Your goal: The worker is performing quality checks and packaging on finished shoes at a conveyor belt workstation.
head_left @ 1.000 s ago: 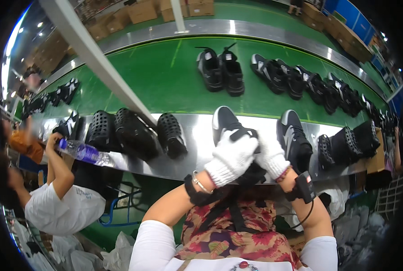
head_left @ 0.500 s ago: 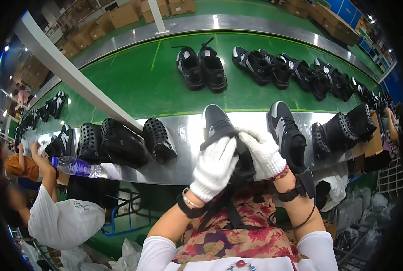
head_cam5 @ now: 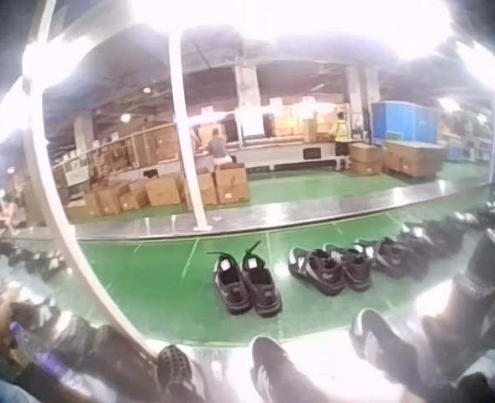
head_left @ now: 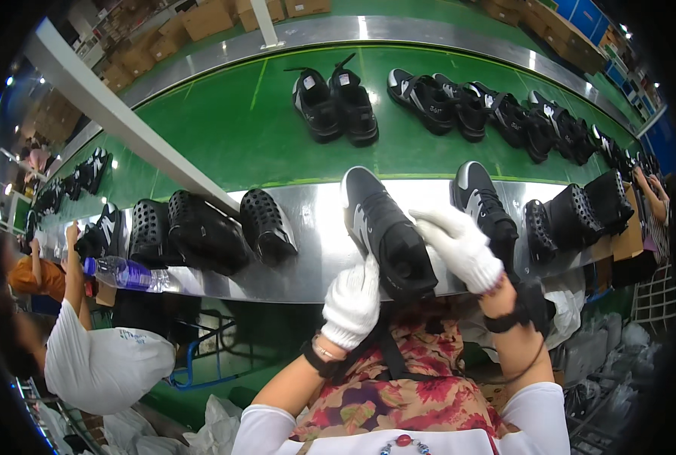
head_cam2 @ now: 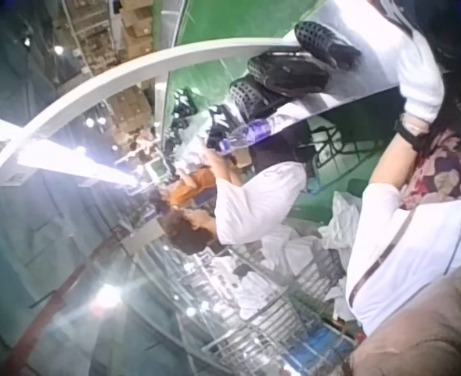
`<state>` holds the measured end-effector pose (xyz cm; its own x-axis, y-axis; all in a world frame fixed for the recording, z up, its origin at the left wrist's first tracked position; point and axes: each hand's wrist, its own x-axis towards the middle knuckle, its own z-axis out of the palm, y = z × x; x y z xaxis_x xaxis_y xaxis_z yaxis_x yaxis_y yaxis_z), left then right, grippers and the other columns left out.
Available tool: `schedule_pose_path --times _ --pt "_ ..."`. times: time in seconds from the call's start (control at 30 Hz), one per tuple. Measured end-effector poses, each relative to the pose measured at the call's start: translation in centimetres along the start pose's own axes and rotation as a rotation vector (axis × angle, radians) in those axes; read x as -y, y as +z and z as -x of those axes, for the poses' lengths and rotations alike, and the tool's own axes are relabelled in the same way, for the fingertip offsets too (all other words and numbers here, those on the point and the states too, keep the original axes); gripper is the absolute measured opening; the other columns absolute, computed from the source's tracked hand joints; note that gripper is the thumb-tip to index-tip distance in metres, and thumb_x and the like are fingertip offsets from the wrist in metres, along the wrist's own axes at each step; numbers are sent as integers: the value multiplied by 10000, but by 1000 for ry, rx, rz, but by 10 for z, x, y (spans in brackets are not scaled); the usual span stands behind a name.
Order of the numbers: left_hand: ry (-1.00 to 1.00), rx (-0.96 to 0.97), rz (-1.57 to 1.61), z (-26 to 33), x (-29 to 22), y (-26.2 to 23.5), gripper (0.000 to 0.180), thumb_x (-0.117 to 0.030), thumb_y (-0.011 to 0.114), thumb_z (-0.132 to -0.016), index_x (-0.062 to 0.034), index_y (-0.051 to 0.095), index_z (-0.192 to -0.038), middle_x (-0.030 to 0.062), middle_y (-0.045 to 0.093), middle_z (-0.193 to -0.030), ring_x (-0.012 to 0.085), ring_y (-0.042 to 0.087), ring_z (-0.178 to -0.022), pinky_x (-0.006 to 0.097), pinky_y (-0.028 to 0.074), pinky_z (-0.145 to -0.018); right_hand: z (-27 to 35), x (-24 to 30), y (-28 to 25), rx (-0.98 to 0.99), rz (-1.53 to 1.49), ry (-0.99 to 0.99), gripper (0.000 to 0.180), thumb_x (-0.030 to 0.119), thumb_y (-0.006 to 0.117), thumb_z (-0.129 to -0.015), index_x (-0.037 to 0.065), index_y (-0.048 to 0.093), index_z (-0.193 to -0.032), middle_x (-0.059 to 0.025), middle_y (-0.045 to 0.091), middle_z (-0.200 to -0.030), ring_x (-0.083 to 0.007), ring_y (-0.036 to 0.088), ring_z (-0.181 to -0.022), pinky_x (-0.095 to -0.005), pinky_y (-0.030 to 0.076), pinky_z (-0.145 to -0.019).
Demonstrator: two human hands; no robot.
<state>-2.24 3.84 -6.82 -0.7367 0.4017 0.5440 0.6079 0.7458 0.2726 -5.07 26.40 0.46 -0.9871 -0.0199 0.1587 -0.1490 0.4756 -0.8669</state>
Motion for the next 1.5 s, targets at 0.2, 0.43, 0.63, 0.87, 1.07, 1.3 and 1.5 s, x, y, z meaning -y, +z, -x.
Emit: schedule_pose_path --times 0.2,0.43,0.63,0.87,1.07,1.3,1.5 --pt "-500 80 518 3 23 -20 735 -211 700 -927 43 364 -1530 218 580 -1227 396 626 -1016 443 525 -921 75 42 -108 -2 465 139 543 128 789 -824 -6 621 -1322 -219 696 -1148 -340 704 -1022 -368 562 -888" --pt "-287 212 376 -89 -30 36 865 -445 690 -924 9 322 -1561 323 451 -1447 494 528 -1224 503 430 -1070 61 40 -64 391 743 172 799 621 718 -826 247 478 -1489 -163 676 -974 -387 695 -853 -454 561 -755" --pt "-2 395 170 -173 17 32 289 -271 558 -1004 -17 661 -1097 246 618 -1195 407 584 -1084 481 490 -867 -17 5 -55 453 785 -75 275 350 658 -929 128 683 -1090 -145 692 -860 -367 684 -777 -483 542 -698" --pt "-418 402 -278 -273 102 53 737 -509 751 -805 -223 546 -1453 252 414 -1515 496 373 -1382 584 412 -1077 -90 7 -81 462 402 -38 327 347 655 -931 126 675 -1172 -146 690 -946 -365 667 -878 -440 536 -778" --pt "-480 564 -257 -303 154 86 573 -557 691 -779 -172 745 -1200 173 733 -1155 366 670 -1108 458 527 -968 -117 -31 -102 416 527 -1 413 418 700 -896 152 685 -1212 -132 679 -1048 -355 655 -984 -427 534 -842" --pt "-585 147 -28 -291 196 36 507 -434 697 -792 -26 733 -1090 236 716 -1100 397 669 -1064 450 519 -919 -167 -61 -62 320 605 -181 397 385 674 -902 118 690 -1197 -166 670 -1016 -381 661 -961 -458 535 -849" --pt "-511 4 -8 -282 104 -32 418 -368 726 -862 -24 690 -1096 219 705 -1096 407 651 -1051 483 505 -914 -255 -59 7 140 513 -173 398 322 648 -924 128 650 -1271 -231 658 -1157 -416 661 -1064 -487 542 -921"
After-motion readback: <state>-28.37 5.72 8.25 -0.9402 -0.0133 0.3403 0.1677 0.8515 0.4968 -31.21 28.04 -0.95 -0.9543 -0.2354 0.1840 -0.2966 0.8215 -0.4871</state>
